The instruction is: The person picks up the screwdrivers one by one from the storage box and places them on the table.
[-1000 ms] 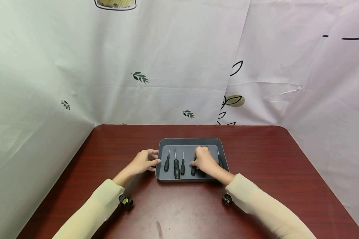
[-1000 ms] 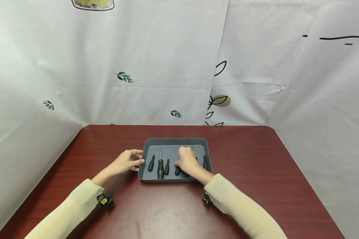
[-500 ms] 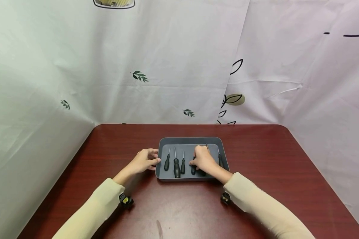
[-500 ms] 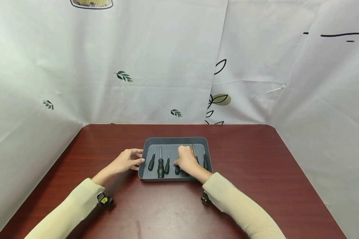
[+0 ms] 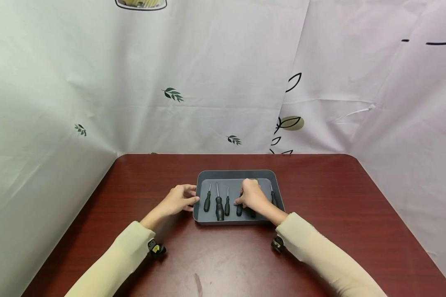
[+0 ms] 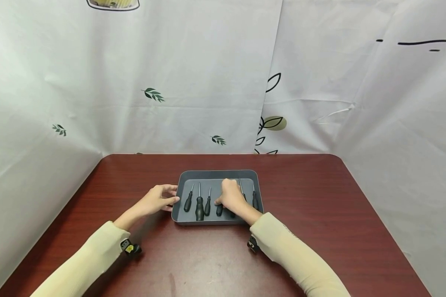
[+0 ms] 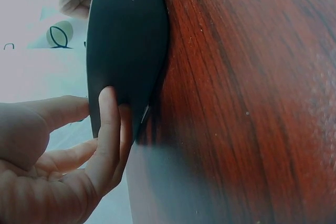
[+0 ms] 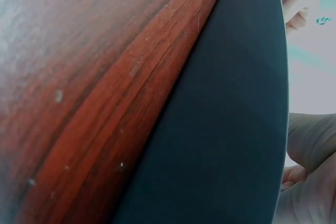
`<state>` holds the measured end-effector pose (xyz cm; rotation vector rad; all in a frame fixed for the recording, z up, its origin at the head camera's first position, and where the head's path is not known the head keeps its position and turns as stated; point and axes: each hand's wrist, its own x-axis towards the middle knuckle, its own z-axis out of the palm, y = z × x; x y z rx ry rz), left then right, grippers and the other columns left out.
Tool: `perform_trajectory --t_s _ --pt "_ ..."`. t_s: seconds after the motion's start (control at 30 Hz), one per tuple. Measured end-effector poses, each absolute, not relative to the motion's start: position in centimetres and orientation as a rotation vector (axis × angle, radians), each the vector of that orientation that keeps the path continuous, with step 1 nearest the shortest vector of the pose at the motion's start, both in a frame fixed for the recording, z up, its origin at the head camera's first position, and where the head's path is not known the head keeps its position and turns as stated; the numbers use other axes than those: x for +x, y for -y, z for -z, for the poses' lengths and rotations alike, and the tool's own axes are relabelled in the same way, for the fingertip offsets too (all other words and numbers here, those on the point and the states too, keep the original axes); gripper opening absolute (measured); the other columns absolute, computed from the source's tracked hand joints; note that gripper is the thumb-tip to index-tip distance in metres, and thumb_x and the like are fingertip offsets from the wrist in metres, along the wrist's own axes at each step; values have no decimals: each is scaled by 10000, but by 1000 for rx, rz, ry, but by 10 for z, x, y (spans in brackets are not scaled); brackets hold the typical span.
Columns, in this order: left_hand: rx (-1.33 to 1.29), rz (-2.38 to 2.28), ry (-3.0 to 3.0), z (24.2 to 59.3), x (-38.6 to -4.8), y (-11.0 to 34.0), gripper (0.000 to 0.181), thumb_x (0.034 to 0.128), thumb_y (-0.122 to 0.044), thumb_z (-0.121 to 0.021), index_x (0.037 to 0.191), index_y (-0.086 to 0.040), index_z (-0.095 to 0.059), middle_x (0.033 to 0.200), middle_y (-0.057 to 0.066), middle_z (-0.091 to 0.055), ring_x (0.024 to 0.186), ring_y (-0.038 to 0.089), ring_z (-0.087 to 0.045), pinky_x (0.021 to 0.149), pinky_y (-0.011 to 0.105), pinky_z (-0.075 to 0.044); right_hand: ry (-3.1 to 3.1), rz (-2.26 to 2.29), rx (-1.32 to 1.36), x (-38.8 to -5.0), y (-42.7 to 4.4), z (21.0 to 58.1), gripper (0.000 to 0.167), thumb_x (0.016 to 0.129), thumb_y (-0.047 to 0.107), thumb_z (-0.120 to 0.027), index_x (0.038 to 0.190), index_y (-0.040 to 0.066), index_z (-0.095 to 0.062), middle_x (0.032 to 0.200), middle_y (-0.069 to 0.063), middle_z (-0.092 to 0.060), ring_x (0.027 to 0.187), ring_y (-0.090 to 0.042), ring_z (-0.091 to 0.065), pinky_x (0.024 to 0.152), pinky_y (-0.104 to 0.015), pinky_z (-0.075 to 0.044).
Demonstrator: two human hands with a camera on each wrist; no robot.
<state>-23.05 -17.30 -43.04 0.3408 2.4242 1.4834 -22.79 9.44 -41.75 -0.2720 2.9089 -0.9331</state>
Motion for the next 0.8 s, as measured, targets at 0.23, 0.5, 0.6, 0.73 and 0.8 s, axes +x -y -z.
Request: perform_trajectory --t_s 0.23,0.5,0.6,0.73,0.8 --pt "339 -1476 -2424 429 -230 172 494 962 -7 -647 1383 164 -451 1139 247 -613 894 270 -698 663 363 -635 -2917 930 -295 -229 -94 418 385 706 108 -921 561 63 -567 401 0 -536 386 -101 -556 660 -313 -547" --pt "340 -1480 -2427 429 -230 173 493 960 -2 -646 1382 165 -451 1152 260 -609 886 267 -699 662 360 -634 -2921 917 -272 -231 -91 418 322 730 57 -896 629 58 -590 409 -4 -526 393 -129 -556 612 -338 -577" --pt "341 -1481 -2425 429 -230 173 493 962 -1 -643 1383 166 -448 1162 269 -604 888 270 -699 662 358 -634 -2957 858 -293 -232 -89 420 400 735 72 -897 531 84 -554 397 -1 -506 383 -132 -536 510 -284 -539" --pt "341 -1485 -2421 429 -230 173 491 962 0 -642 1381 167 -448 1163 272 -603 896 271 -696 667 358 -634 -2987 790 -285 -232 -87 420 478 729 123 -912 478 100 -506 394 -18 -490 369 -143 -521 449 -252 -492" --pt "338 -1486 -2419 429 -230 173 490 963 1 -642 1381 166 -449 1158 267 -605 897 269 -695 669 359 -635 -2984 778 -276 -232 -87 420 496 725 141 -917 479 101 -488 399 -30 -493 361 -142 -524 437 -249 -489"
